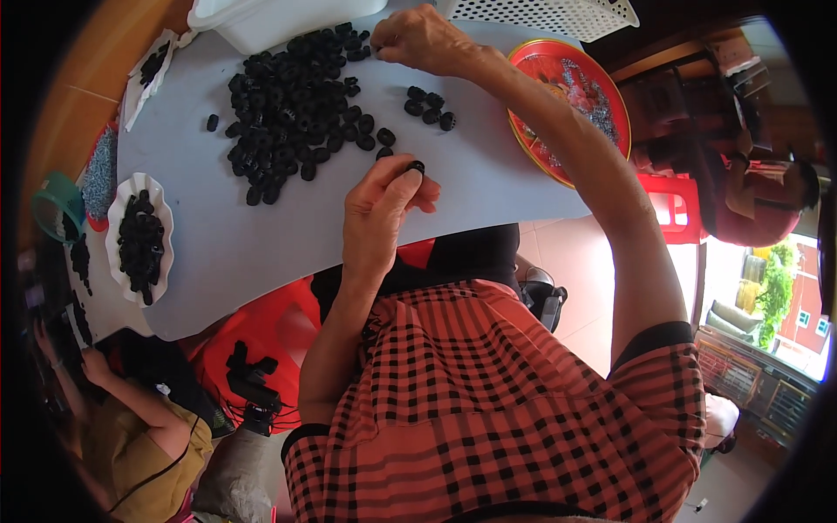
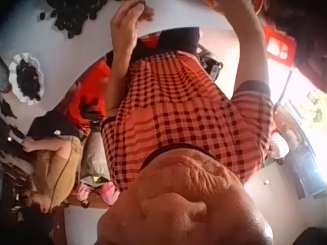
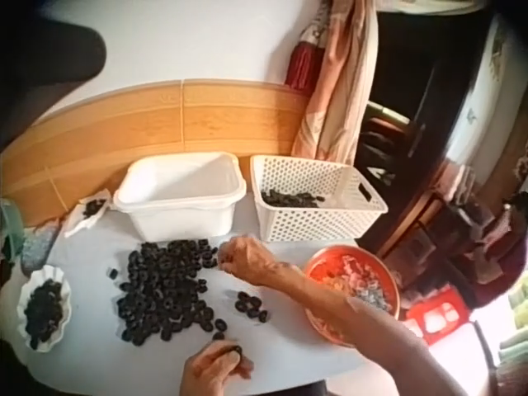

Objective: The person inserts small metal pieces from a tray into black rubber components by hand.

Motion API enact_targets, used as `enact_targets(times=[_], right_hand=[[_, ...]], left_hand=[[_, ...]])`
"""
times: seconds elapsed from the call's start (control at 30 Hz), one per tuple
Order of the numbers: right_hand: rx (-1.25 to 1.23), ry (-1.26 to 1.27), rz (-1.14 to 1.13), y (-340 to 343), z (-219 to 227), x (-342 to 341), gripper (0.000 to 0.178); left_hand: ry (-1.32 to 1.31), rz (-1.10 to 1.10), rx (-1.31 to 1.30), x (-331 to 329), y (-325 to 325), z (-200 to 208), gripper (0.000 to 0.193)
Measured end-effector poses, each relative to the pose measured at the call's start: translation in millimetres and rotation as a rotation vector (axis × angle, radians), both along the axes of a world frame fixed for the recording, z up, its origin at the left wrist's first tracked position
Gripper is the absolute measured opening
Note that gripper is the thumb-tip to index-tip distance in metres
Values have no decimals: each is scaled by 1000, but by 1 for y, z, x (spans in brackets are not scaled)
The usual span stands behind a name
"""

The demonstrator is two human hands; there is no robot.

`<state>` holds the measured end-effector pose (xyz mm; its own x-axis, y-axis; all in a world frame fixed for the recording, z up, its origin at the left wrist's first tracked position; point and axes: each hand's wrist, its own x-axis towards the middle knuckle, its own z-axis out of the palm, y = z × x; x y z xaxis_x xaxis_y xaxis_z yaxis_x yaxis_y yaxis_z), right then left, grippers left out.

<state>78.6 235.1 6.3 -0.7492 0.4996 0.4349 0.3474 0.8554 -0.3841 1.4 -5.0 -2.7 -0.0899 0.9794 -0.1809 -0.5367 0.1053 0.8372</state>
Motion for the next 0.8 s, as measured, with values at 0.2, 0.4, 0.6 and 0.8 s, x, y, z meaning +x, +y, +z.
enact_targets(times=[0.2, 0.4, 0.6, 0.8], right_hand=[[-272, -118, -59, -19, 10, 15, 18], [-948, 123, -25, -102, 45, 51, 20], [-1012, 208, -38, -138, 25, 75, 14], [-1028, 270, 91, -143, 18, 88, 13]], left_hand=[[-116, 4, 2, -2, 3, 1, 19], [-89, 5, 0, -3, 7, -3, 22], [54, -58, 73, 0, 9, -3, 21], [167, -102, 88, 0, 8, -3, 21]])
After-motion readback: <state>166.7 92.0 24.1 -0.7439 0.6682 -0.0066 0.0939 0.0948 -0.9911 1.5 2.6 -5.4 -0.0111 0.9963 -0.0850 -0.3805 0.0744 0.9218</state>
